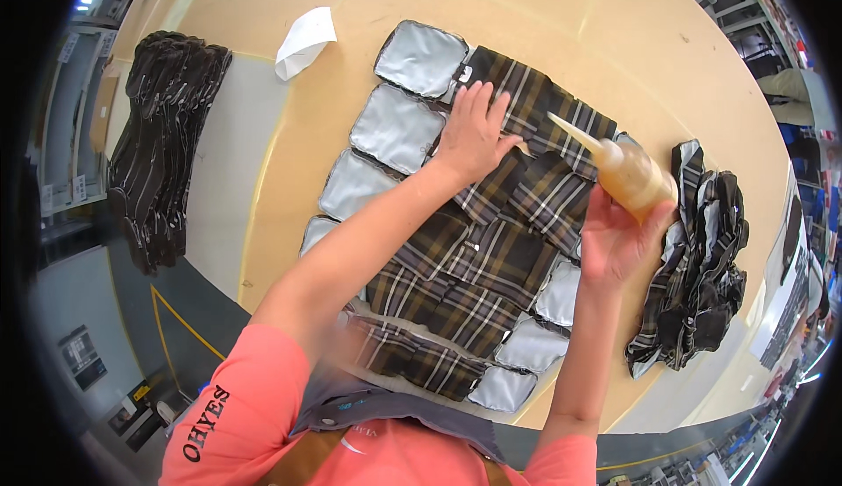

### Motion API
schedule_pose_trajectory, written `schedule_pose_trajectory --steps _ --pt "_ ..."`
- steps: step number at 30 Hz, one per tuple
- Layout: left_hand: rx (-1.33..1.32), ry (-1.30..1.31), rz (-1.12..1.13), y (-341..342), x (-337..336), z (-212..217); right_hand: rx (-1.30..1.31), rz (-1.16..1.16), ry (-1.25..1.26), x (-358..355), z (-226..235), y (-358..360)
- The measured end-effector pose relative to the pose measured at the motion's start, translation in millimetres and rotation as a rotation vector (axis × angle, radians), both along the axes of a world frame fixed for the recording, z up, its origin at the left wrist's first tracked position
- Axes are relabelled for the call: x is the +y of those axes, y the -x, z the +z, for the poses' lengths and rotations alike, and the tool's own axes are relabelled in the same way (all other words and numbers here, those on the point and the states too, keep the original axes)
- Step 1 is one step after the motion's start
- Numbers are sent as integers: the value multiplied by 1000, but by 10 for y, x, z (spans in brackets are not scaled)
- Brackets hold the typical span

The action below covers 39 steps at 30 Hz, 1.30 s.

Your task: The person applies a liquid substance from a squeeze bottle onto the edges of plaid fabric pieces laid out on a table. They then fold the fabric over the silver lining and smooth it down, repeating the process for multiple items. The person stacks the finished pieces and continues the assembly process.

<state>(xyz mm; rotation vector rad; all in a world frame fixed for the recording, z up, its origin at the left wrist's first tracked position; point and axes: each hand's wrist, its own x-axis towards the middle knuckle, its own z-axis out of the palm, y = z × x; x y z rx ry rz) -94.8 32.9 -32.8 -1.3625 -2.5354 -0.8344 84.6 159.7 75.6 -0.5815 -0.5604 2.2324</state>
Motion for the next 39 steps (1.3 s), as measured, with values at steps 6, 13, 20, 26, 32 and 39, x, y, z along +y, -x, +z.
schedule_pose_trajectory --steps 6,13,20,26,32,39 --pt "-40 58 -10 -50 -2 -81 -281 77 -510 -13 -172 582" --pt "-19 51 -93 -23 -43 -76 -444 89 -823 -7 -534 999" --pt "-31 45 -97 -21 -49 -65 -461 85 -868 -45 -706 1101" --pt "-22 45 -103 -10 -51 -67 -521 118 -951 0 -719 1012" --pt "-17 62 -119 -10 -54 -84 -520 102 -1052 -63 -656 1029" --pt "-13 43 -116 -10 -47 -62 -506 48 -1030 -32 -676 1089"
